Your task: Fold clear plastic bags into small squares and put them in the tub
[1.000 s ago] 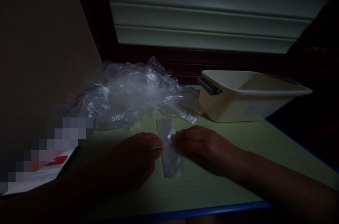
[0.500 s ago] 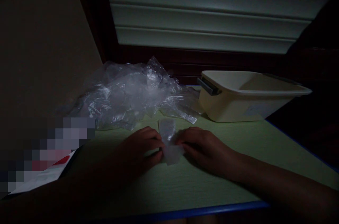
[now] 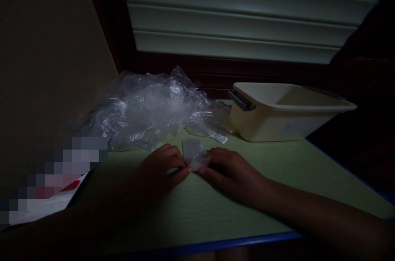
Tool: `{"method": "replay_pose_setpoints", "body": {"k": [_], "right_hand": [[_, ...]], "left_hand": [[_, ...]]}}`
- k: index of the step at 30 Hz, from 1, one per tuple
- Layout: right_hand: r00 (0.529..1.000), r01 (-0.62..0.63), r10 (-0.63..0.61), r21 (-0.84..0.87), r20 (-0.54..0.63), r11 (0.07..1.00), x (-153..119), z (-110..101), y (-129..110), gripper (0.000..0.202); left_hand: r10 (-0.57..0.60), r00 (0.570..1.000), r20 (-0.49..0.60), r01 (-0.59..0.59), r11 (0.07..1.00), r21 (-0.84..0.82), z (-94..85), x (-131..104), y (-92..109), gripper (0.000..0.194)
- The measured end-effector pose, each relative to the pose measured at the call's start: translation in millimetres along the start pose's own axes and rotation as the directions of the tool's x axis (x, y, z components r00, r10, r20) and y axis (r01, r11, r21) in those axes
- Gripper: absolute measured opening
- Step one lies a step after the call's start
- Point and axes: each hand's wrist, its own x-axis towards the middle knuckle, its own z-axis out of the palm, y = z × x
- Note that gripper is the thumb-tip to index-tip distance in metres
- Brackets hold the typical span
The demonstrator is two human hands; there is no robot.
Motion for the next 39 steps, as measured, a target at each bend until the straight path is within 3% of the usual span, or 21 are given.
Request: {"method": "replay_pose_setpoints", "body": {"k": [4,8,12,18,21,26,30,34,39], "right_hand": [[0.990,-0.140,0.141,0.055,-0.021,0.989,1.3,1.3,-0.5,0.022],[0.983,-0.180,0.184,0.111,-0.024,0.977,3.6,3.3,-2.3,0.013],[0.983,-0.180,0.183,0.113,-0.017,0.977,5.0,6.5,-2.0,0.007],[0.985,-0.162,0.169,0.125,-0.043,0.979,3.3,10.2,3.5,0.042],[0.985,-0.164,0.168,0.103,-0.030,0.981,2.7,10.0,4.0,0.036],[0.998,-0.049,0.049,-0.003,-0.027,0.999,2.8,8.1,2.5,0.022],[1.000,-0.008,0.008,-0.071,-0.003,0.997,2.9,6.3,1.3,0.023],[1.000,-0.023,0.023,-0.080,-0.008,0.997,2.2,5.6,1.3,0.020],[0.997,-0.069,0.068,-0.035,-0.019,0.997,1.5,5.7,2.2,0.014]], "left_hand": [[-0.015,1.000,-0.025,0.015,1.000,-0.001,0.8,1.8,1.8,0.026],[-0.003,0.999,-0.040,0.003,1.000,-0.009,1.2,3.2,2.6,0.025],[0.003,0.998,-0.058,-0.003,1.000,0.002,4.0,2.2,2.3,0.022],[0.010,0.998,-0.061,-0.008,1.000,0.023,5.9,-1.4,3.6,0.019],[-0.011,0.997,-0.074,0.013,1.000,0.026,4.7,-2.8,5.6,0.019],[-0.012,0.996,-0.086,0.014,1.000,0.025,4.2,-5.4,6.4,0.022],[0.068,0.988,-0.137,-0.049,0.989,0.137,3.9,-7.3,4.6,0.028],[0.205,0.973,-0.101,-0.175,0.954,0.243,2.0,-8.6,5.1,0.024],[0.246,0.967,-0.061,-0.220,0.935,0.278,1.5,-10.1,5.7,0.015]]}}
